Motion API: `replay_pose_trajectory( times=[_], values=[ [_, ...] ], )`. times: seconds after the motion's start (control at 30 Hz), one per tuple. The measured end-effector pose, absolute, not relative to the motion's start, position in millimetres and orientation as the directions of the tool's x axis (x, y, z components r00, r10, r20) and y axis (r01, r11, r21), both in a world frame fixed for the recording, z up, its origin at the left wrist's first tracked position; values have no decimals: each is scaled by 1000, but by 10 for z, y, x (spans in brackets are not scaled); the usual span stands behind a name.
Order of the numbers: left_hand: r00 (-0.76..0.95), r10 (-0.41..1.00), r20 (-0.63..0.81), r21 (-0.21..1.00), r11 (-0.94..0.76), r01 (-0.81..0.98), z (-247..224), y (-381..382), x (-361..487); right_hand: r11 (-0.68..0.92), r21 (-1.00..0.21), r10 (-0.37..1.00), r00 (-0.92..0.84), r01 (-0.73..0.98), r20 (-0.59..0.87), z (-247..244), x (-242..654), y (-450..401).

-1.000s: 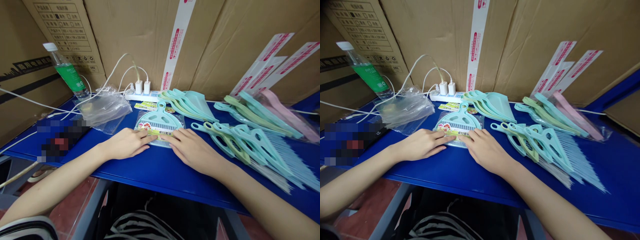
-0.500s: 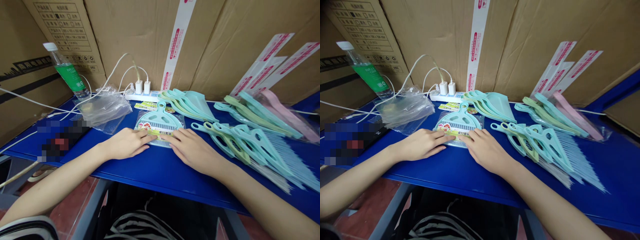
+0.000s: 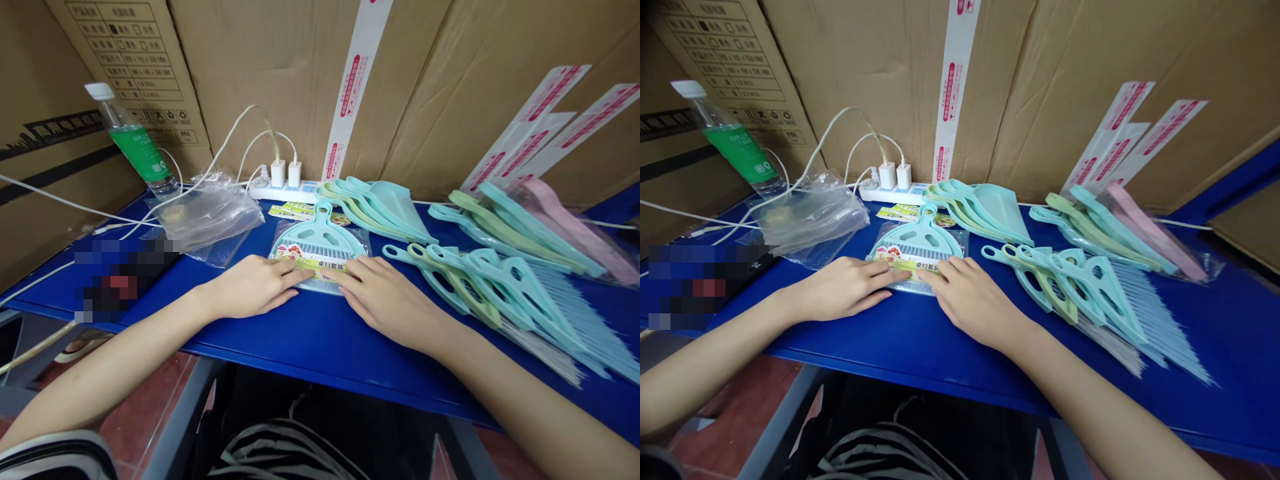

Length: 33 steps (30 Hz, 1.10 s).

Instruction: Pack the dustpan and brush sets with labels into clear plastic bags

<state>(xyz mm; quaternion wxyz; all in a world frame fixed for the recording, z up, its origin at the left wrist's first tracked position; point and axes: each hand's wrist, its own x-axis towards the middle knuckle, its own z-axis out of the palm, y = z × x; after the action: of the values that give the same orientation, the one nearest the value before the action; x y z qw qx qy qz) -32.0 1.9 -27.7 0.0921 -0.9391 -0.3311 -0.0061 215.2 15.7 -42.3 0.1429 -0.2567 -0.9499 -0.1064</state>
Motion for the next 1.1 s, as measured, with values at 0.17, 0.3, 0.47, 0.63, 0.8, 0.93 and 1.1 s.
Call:
replay_pose_trajectory(
  times=[0.17, 0.3, 0.47, 0.63, 0.8, 0.93, 1.1],
  values=[
    [781, 620, 68, -170, -764, 622, -279, 15, -325, 844, 132, 458, -827, 520, 326, -426, 2155, 154],
    [783, 620, 57, -172, -766, 619, -272, 8, -320, 843, 131, 462, -826, 522, 323, -424, 2155, 147],
    [779, 625, 47, -176, -762, 623, -262, 10, -316, 844, 128, 456, -824, 520, 336, -424, 2154, 140],
    [781, 623, 52, -181, -763, 621, -269, 10, -329, 845, 131, 452, -823, 518, 344, -423, 2151, 140],
    [780, 624, 53, -183, -762, 622, -262, -5, -325, 851, 111, 453, -825, 513, 338, -420, 2159, 142],
    [773, 633, 44, -186, -755, 629, -248, -8, -318, 845, 113, 469, -826, 522, 313, -412, 2160, 139],
    [777, 629, 42, -177, -760, 625, -242, -2, -323, 841, 113, 481, -828, 528, 288, -402, 2156, 136]
  ],
)
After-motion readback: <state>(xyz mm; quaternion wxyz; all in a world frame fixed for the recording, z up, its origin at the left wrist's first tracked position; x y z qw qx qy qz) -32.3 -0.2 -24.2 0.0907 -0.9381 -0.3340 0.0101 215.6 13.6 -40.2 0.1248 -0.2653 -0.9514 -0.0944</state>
